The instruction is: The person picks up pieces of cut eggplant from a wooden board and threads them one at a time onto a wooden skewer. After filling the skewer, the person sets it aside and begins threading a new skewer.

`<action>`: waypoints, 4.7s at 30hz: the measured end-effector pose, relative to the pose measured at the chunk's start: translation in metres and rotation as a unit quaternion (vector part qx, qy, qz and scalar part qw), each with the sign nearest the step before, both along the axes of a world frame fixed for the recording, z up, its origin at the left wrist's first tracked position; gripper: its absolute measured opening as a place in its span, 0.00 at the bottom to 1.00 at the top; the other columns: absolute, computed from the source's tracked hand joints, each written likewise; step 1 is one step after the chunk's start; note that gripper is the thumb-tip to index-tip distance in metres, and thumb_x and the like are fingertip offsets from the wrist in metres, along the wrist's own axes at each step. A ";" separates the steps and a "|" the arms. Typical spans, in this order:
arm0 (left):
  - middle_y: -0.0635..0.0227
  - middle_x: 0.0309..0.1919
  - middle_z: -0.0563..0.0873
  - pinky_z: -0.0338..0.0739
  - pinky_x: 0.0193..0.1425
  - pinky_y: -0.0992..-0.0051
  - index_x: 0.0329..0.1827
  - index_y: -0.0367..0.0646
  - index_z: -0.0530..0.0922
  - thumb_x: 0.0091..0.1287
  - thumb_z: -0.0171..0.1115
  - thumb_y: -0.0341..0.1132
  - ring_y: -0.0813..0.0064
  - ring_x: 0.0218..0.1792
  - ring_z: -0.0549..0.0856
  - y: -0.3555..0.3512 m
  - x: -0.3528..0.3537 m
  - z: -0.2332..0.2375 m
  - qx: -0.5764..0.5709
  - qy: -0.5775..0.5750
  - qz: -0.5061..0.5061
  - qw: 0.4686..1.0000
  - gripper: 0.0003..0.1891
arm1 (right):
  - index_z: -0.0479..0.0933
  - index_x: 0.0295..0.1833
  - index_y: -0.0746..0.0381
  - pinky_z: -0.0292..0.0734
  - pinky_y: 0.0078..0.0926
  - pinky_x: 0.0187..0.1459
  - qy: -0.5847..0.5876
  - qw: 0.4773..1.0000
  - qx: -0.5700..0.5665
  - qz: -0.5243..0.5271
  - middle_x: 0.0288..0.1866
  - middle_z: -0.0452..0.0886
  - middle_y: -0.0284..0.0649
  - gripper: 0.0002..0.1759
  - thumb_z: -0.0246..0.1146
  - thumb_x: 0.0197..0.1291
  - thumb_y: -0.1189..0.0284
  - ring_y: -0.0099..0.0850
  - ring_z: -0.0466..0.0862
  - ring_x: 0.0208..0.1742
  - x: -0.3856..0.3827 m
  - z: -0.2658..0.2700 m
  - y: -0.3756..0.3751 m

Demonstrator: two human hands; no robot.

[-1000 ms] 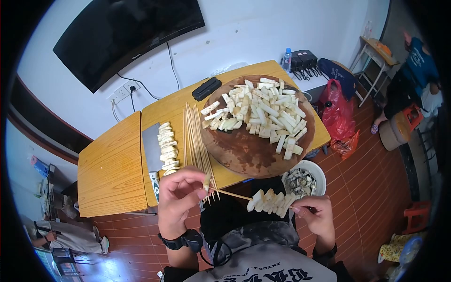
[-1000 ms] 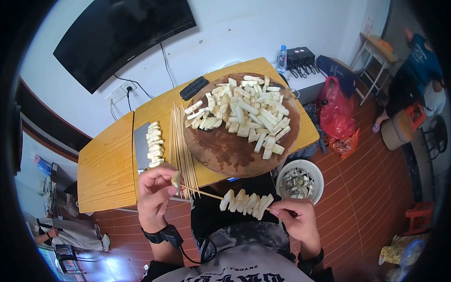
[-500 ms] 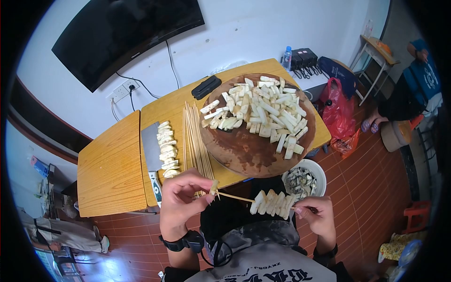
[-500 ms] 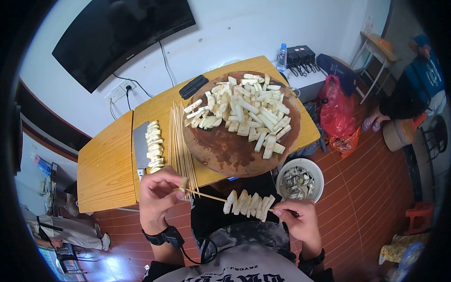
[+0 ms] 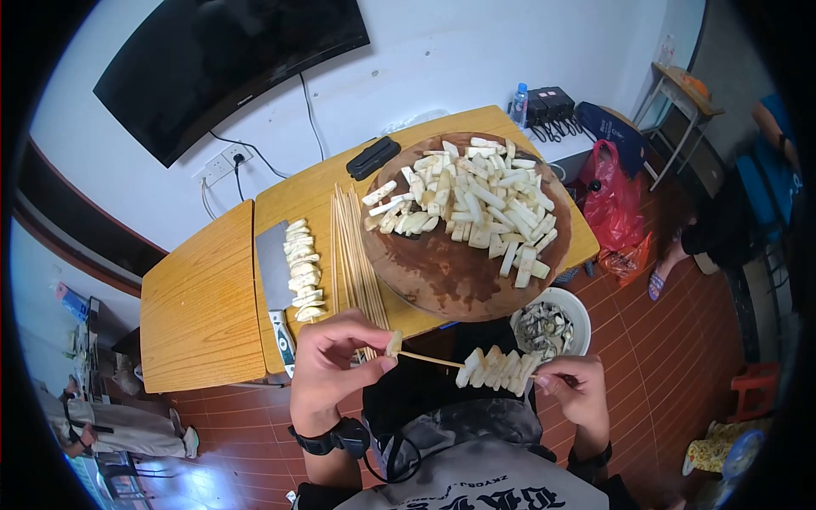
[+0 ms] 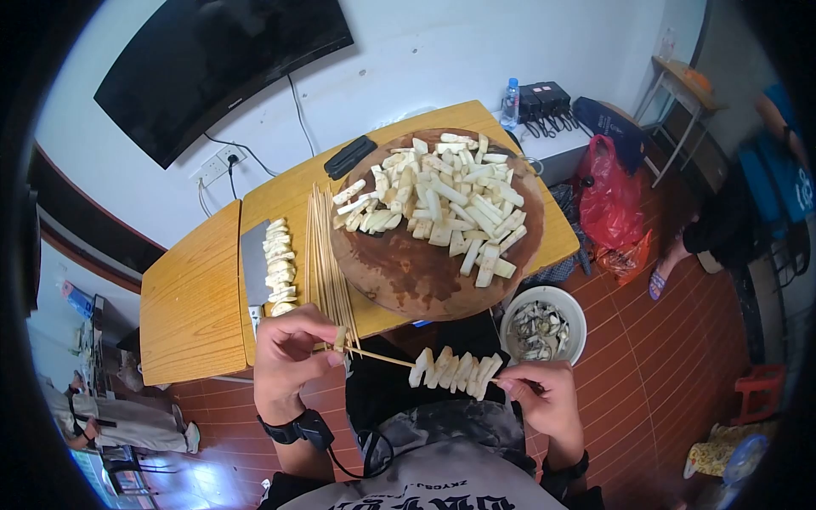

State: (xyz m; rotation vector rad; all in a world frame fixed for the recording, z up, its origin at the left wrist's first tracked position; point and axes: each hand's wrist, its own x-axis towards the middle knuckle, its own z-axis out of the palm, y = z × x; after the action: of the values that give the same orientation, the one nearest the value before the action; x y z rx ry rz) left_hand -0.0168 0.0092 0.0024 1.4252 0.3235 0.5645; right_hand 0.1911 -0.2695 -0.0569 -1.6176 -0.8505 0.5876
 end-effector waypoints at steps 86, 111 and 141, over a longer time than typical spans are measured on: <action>0.64 0.41 0.88 0.79 0.55 0.78 0.47 0.34 0.90 0.56 0.76 0.15 0.78 0.45 0.87 -0.054 0.022 -0.015 -0.089 0.099 -0.069 0.989 0.15 | 0.86 0.36 0.67 0.77 0.26 0.31 -0.053 0.998 0.010 0.026 0.26 0.86 0.43 0.07 0.67 0.54 0.87 0.34 0.86 0.26 -0.004 0.004 0.003; 0.65 0.39 0.89 0.82 0.45 0.78 0.53 0.36 0.86 0.62 0.72 0.22 0.77 0.38 0.88 0.010 0.113 0.018 0.306 0.145 0.068 0.938 0.15 | 0.86 0.40 0.71 0.70 0.19 0.29 0.066 0.990 0.104 -0.066 0.26 0.84 0.37 0.03 0.68 0.64 0.82 0.21 0.80 0.25 0.008 0.005 -0.009; 0.65 0.31 0.86 0.80 0.39 0.76 0.39 0.36 0.83 0.59 0.69 0.22 0.77 0.31 0.86 0.007 0.098 0.015 0.257 0.245 0.129 0.926 0.06 | 0.85 0.39 0.72 0.71 0.19 0.30 0.091 0.989 0.094 -0.070 0.25 0.83 0.36 0.03 0.66 0.66 0.83 0.21 0.80 0.26 0.005 0.004 -0.004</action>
State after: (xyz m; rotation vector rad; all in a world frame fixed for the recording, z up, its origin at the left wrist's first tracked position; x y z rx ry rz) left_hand 0.0811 0.0166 0.0169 2.0517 0.8154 0.5179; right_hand 0.1958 -0.2735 -0.0527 -1.4156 -0.6310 0.5303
